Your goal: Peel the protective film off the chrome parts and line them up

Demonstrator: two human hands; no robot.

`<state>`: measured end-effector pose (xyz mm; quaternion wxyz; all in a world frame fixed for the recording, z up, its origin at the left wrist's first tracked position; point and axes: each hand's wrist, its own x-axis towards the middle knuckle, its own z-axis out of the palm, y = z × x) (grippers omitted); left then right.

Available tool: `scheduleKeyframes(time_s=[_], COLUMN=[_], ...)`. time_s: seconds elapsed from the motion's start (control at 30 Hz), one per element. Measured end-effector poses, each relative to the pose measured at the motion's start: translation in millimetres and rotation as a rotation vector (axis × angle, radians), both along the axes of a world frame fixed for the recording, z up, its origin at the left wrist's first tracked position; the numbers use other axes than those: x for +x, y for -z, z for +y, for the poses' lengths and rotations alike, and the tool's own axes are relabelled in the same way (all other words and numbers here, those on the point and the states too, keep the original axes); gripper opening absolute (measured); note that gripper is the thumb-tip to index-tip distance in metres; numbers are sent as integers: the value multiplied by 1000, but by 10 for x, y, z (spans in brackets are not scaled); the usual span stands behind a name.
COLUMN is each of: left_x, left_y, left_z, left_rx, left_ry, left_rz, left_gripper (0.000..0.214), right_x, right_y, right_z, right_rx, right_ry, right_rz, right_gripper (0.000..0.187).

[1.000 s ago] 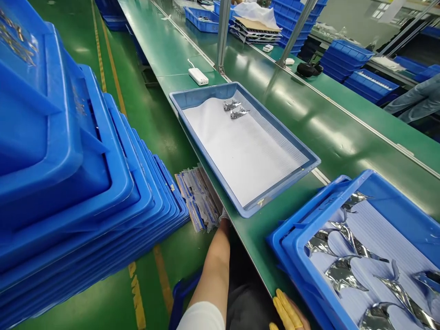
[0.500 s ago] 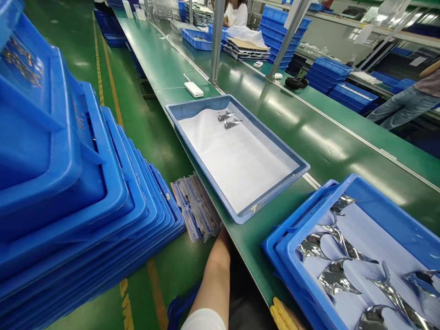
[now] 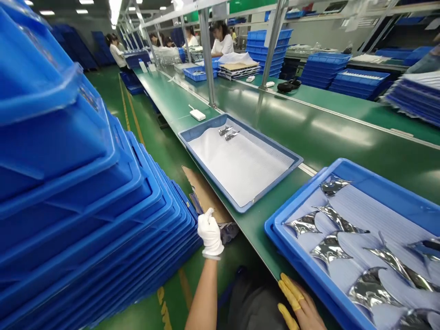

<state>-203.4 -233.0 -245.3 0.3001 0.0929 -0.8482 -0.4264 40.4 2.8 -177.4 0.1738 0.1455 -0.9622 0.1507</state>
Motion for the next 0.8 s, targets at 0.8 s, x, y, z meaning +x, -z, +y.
scheduleKeyframes(time_s=[0.8], left_x=[1997], left_y=[-2846], left_z=[910], left_rx=[-724], left_ry=[642], left_rz=[889], left_gripper=[40], right_x=[-584], right_y=[-2850], right_z=[-108], right_rx=[-1113], right_ry=[228], right_rz=[-469], right_gripper=[39])
